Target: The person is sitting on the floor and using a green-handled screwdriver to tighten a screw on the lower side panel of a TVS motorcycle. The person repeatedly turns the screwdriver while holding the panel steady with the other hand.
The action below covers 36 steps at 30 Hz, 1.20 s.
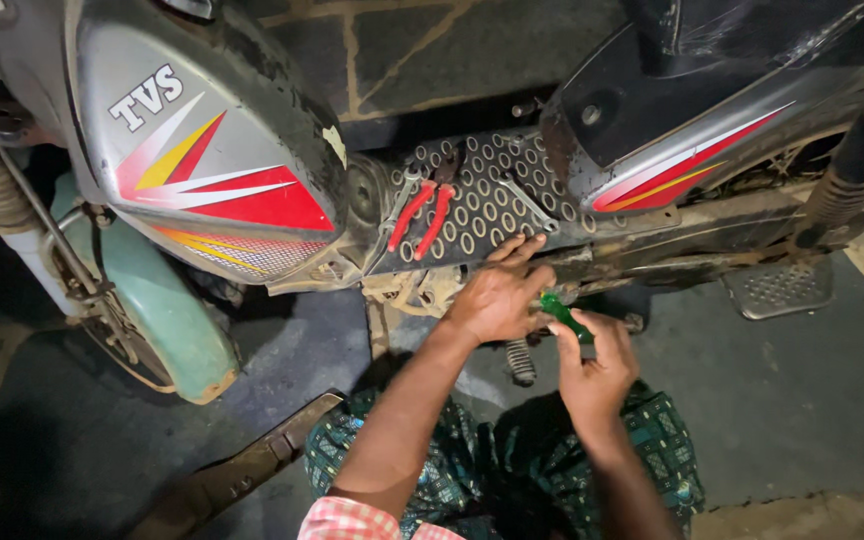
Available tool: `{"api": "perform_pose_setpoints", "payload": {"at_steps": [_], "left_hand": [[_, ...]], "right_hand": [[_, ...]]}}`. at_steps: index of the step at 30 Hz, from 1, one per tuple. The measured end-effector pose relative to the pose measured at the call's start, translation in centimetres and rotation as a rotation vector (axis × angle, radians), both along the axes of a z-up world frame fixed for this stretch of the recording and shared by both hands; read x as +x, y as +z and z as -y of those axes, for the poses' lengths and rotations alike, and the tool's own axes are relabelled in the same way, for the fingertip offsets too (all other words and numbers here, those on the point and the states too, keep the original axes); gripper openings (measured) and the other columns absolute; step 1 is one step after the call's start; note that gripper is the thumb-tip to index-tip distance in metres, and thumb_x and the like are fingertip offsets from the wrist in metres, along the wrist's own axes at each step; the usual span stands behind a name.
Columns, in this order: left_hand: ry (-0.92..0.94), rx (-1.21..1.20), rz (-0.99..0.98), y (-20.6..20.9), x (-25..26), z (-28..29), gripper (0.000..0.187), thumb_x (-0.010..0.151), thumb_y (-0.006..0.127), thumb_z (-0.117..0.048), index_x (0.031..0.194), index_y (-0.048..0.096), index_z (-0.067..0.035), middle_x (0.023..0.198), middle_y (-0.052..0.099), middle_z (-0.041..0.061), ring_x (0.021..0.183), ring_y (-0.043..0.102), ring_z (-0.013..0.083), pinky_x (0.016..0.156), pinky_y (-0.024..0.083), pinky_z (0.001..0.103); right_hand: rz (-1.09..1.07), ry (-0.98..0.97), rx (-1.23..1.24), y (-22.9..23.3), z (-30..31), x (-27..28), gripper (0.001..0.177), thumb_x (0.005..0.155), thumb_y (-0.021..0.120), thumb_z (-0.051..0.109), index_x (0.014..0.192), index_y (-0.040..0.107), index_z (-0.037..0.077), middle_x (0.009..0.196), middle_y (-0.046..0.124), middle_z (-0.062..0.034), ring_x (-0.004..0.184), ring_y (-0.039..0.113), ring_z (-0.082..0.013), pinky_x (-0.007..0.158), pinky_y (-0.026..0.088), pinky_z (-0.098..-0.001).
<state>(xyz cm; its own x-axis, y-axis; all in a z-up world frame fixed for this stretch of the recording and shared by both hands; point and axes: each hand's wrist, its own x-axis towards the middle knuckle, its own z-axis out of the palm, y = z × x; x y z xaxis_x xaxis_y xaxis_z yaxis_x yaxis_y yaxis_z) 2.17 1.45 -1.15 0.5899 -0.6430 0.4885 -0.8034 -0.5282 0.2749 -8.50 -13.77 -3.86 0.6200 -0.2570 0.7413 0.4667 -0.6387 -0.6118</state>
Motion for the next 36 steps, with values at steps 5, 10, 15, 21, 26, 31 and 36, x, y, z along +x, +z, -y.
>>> {"api": "perform_pose_setpoints", "payload": {"at_steps": [5,10,15,21,26,31,36], "left_hand": [[-0.039,0.046,0.016,-0.1,0.1,-0.2,0.03,0.075,0.079,-0.03,0.09,0.064,-0.009,0.102,0.072,0.013,0.141,0.05,0.0363,0.125,0.03,0.051],[-0.054,0.09,0.021,0.4,0.0,-0.4,0.035,0.076,0.08,-0.037,0.089,0.065,-0.008,0.1,0.073,0.011,0.142,0.049,0.0368,0.125,0.029,0.052],[-0.046,0.131,0.0,1.3,-0.6,-0.1,0.054,0.067,0.085,-0.048,0.095,0.066,-0.006,0.101,0.072,0.014,0.142,0.045,0.0398,0.122,0.026,0.054],[-0.045,0.164,0.025,0.8,-0.7,0.4,0.052,0.065,0.085,-0.04,0.104,0.069,-0.01,0.115,0.071,0.009,0.144,0.039,0.0419,0.123,0.021,0.058],[-0.023,0.201,0.088,-0.1,-0.5,0.4,0.035,0.071,0.08,-0.027,0.103,0.071,-0.014,0.12,0.071,0.005,0.148,0.039,0.0403,0.125,0.019,0.058],[0.013,0.367,0.031,0.4,-0.4,0.1,0.034,0.076,0.078,-0.026,0.108,0.073,-0.015,0.12,0.071,0.005,0.153,0.036,0.0369,0.129,0.018,0.056],[-0.054,0.131,-0.005,0.2,-0.6,0.2,0.051,0.075,0.078,-0.024,0.124,0.07,-0.014,0.123,0.07,0.007,0.148,0.037,0.0399,0.127,0.019,0.057]], "right_hand": [[-0.114,-0.023,0.048,-0.1,1.1,0.2,0.026,0.085,0.086,0.015,0.092,0.066,0.0,0.084,0.067,-0.0146,0.071,0.064,-0.0297,0.067,0.05,-0.039],[-0.226,-0.145,-0.096,-0.9,2.6,0.8,0.044,0.087,0.087,0.029,0.076,0.055,0.0,0.073,0.058,-0.0199,0.065,0.056,-0.0392,0.06,0.044,-0.0454],[-0.466,-0.365,-0.289,-0.3,2.7,1.0,0.056,0.095,0.072,0.054,0.069,0.062,0.005,0.071,0.064,-0.0215,0.07,0.063,-0.0464,0.061,0.046,-0.0538],[-0.731,-0.35,-0.264,2.8,1.5,1.4,0.05,0.093,0.06,0.06,0.091,0.079,0.013,0.078,0.072,-0.0218,0.077,0.069,-0.0474,0.07,0.054,-0.0569],[-0.645,-0.21,-0.223,4.0,-0.3,0.9,0.059,0.091,0.064,0.051,0.132,0.064,0.007,0.11,0.071,-0.0263,0.097,0.067,-0.0484,0.081,0.053,-0.0548],[-0.21,0.049,-0.133,3.5,-0.2,0.9,0.056,0.098,0.067,0.03,0.143,0.054,0.0,0.134,0.062,-0.0279,0.12,0.062,-0.0457,0.099,0.052,-0.0465],[-0.052,0.158,-0.058,2.1,-0.9,-1.1,0.039,0.103,0.06,0.009,0.14,0.056,0.001,0.135,0.062,-0.0235,0.125,0.064,-0.0391,0.107,0.052,-0.043]]}}
